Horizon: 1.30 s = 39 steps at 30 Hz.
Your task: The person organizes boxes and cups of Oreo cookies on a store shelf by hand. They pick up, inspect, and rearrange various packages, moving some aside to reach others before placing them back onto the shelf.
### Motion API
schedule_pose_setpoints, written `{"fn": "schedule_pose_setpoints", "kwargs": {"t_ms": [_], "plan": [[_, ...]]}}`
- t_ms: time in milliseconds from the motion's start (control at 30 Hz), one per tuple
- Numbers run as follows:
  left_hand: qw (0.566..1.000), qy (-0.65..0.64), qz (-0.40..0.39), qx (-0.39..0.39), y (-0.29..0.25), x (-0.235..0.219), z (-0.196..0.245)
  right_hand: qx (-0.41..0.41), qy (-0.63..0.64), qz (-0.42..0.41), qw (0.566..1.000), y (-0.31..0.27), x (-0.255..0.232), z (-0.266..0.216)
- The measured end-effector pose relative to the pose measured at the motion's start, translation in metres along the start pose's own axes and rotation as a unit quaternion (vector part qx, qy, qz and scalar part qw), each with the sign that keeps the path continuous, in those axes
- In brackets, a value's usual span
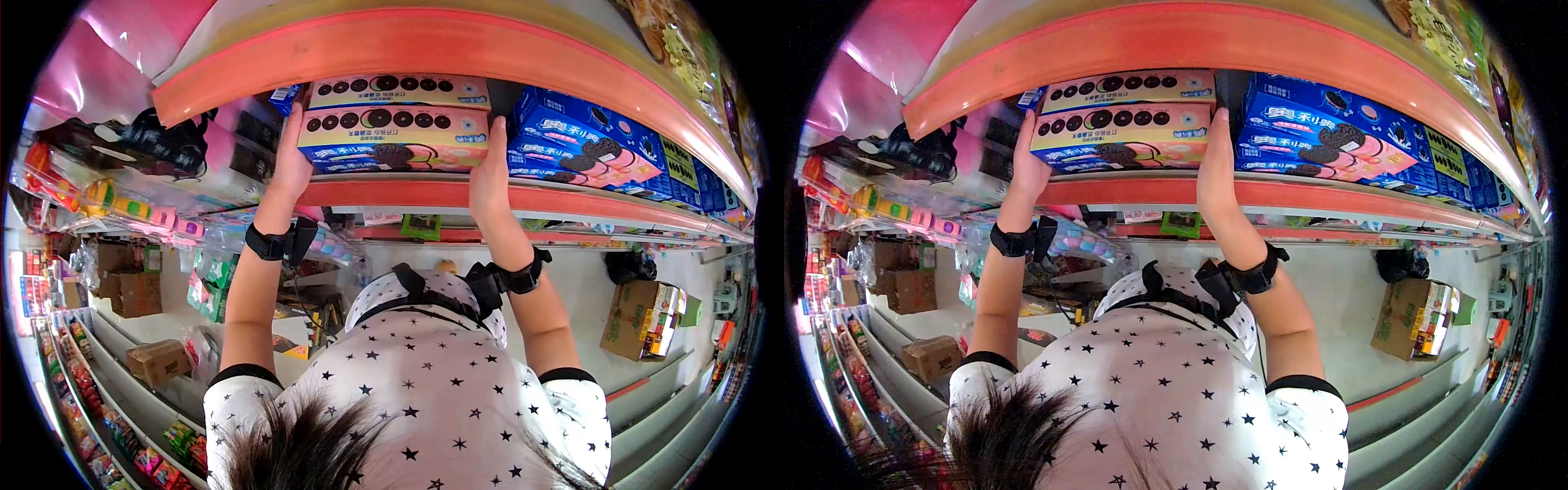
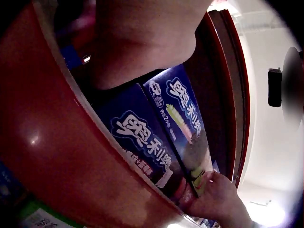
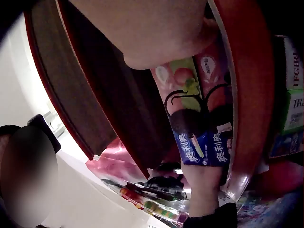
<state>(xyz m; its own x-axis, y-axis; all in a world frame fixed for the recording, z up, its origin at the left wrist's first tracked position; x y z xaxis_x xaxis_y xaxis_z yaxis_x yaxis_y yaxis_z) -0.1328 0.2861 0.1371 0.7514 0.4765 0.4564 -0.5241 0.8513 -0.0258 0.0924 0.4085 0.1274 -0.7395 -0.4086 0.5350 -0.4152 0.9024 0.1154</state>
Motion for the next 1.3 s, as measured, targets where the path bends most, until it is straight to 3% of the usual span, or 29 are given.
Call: {"fn": "schedule_pose_setpoints", "kwargs": {"t_ms": [167,233,300,433,633,967,1300], "plan": [[1.000,0.015,0.000,-0.014,-0.003,0.007,0.005,0.003,0.021,0.046,0.999,0.002,0.004,-0.012],[0.999,0.009,-0.040,0.008,0.006,0.004,0.011,0.006,0.033,0.053,0.998,0.007,0.001,-0.011],[0.998,0.054,-0.032,0.027,0.015,-0.002,0.021,-0.010,0.041,0.046,0.998,0.017,-0.003,-0.010],[0.998,0.042,-0.008,-0.039,0.023,-0.002,0.010,-0.034,0.045,0.039,0.998,0.034,-0.011,-0.004],[0.995,-0.064,-0.071,-0.037,0.022,0.015,0.002,-0.037,0.033,0.037,0.998,0.042,0.000,-0.013],[0.998,-0.033,0.017,-0.051,0.010,0.019,0.005,0.017,0.062,0.002,0.998,0.023,0.006,-0.008],[1.000,-0.007,0.021,-0.019,0.016,0.009,0.007,-0.006,0.046,0.028,0.999,0.022,0.001,-0.009]]}}
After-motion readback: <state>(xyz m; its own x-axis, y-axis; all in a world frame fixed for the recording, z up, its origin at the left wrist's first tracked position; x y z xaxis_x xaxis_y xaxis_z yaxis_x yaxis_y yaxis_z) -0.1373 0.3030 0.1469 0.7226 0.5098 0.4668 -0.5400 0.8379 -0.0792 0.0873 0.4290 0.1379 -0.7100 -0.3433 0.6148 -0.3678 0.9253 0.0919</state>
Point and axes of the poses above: each hand's wrist, its own y-axis towards the middle knuckle, its own x-axis out of the palm, z = x × y, the point moved 10 cm from there along y, towards the middle knuckle, and after that the axes turned 5 degrees about -x, right-handed, at the moved point
